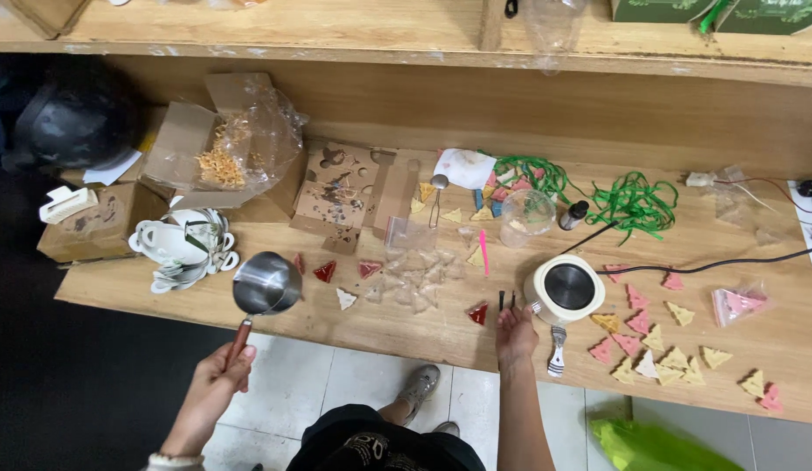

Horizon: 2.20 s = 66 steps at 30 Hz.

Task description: Assembling and packaging small wax decorative shapes for candle production at a workshop station.

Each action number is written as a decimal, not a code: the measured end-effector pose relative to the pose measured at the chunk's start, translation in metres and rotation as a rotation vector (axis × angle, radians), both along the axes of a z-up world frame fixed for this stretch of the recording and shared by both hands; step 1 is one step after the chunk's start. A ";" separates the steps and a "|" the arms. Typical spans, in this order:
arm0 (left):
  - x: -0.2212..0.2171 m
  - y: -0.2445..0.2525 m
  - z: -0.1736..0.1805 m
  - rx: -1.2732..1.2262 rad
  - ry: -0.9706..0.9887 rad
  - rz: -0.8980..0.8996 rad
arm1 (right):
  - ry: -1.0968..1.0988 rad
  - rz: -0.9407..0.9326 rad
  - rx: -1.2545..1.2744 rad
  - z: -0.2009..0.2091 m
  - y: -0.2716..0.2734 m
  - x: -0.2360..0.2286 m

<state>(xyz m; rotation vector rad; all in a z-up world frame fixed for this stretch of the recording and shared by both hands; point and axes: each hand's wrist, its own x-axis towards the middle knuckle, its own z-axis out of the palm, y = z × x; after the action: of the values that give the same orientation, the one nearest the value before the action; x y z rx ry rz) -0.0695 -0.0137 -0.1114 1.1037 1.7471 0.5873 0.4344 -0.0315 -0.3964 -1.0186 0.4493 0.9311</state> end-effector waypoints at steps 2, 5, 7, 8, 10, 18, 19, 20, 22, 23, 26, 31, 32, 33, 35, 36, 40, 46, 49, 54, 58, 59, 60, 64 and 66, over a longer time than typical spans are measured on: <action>0.009 0.000 -0.007 -0.003 -0.001 -0.017 | -0.001 0.108 0.042 0.024 -0.014 -0.010; 0.022 0.006 -0.022 0.025 -0.096 -0.074 | -0.109 0.249 0.034 0.064 -0.018 -0.022; 0.032 0.011 -0.036 0.085 -0.191 -0.152 | -0.243 0.376 0.070 0.090 -0.018 -0.024; 0.041 0.012 -0.032 0.092 -0.200 -0.158 | -0.254 0.370 0.074 0.118 -0.014 -0.024; 0.060 0.013 -0.026 0.161 -0.231 -0.221 | -0.472 0.503 0.102 0.174 -0.007 -0.024; 0.097 0.013 -0.006 0.192 -0.404 -0.290 | -1.039 0.621 0.208 0.367 0.006 -0.015; 0.094 0.012 -0.005 0.186 -0.428 -0.294 | -1.106 0.626 0.200 0.385 0.003 -0.017; 0.080 0.017 -0.014 0.183 -0.427 -0.290 | -1.104 0.630 0.199 0.358 0.001 0.029; 0.044 0.024 -0.034 0.232 -0.409 -0.305 | -1.831 0.474 0.015 0.300 -0.031 0.108; 0.026 0.024 -0.026 0.223 -0.407 -0.299 | -1.826 0.485 0.014 0.352 -0.062 0.104; -0.031 0.027 -0.006 0.253 -0.342 -0.247 | -1.735 0.574 -0.005 0.450 -0.092 0.045; -0.133 0.057 0.009 0.233 -0.175 -0.181 | -1.585 0.666 -0.035 0.389 -0.070 0.065; -0.152 0.063 0.011 0.224 -0.165 -0.180 | -1.546 0.690 -0.041 0.369 -0.063 0.048; -0.172 0.069 0.013 0.220 -0.147 -0.188 | -1.506 0.714 -0.046 0.348 -0.056 0.030; -0.202 0.079 0.014 0.214 -0.133 -0.197 | -1.442 0.756 -0.060 0.315 -0.043 0.004; -0.215 0.085 0.018 0.204 -0.117 -0.197 | -1.413 0.773 -0.059 0.303 -0.033 -0.007; -0.263 0.101 0.002 0.170 -0.102 -0.222 | -1.288 0.828 -0.084 0.200 -0.032 0.060; -0.256 0.127 -0.021 0.137 -0.246 -0.318 | -1.073 1.636 -0.335 0.308 0.047 -0.227; -0.218 0.138 -0.023 0.133 -0.317 -0.408 | -1.114 1.335 -0.261 0.223 0.094 -0.197; -0.157 0.138 0.001 0.110 -0.352 -0.519 | -1.357 0.901 -0.507 0.118 0.178 -0.130; -0.118 0.138 0.004 0.023 -0.346 -0.507 | -1.513 0.810 -0.744 0.087 0.241 -0.089; -0.106 0.140 -0.001 0.030 -0.346 -0.498 | -1.520 0.814 -0.735 0.081 0.257 -0.074; -0.098 0.138 -0.004 0.009 -0.363 -0.470 | -1.621 0.883 -0.807 0.072 0.270 -0.065; -0.058 0.128 -0.009 -0.032 -0.364 -0.380 | -1.790 1.278 -1.071 0.074 0.321 -0.028; -0.039 0.119 -0.028 -0.038 -0.373 -0.320 | -1.865 1.407 -1.097 0.062 0.343 -0.009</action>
<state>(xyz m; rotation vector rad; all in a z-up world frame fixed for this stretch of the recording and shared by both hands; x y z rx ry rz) -0.1083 0.1049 -0.1390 1.1353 1.2280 0.5189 0.4256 0.3111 -0.3348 -2.7441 -1.7448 0.3350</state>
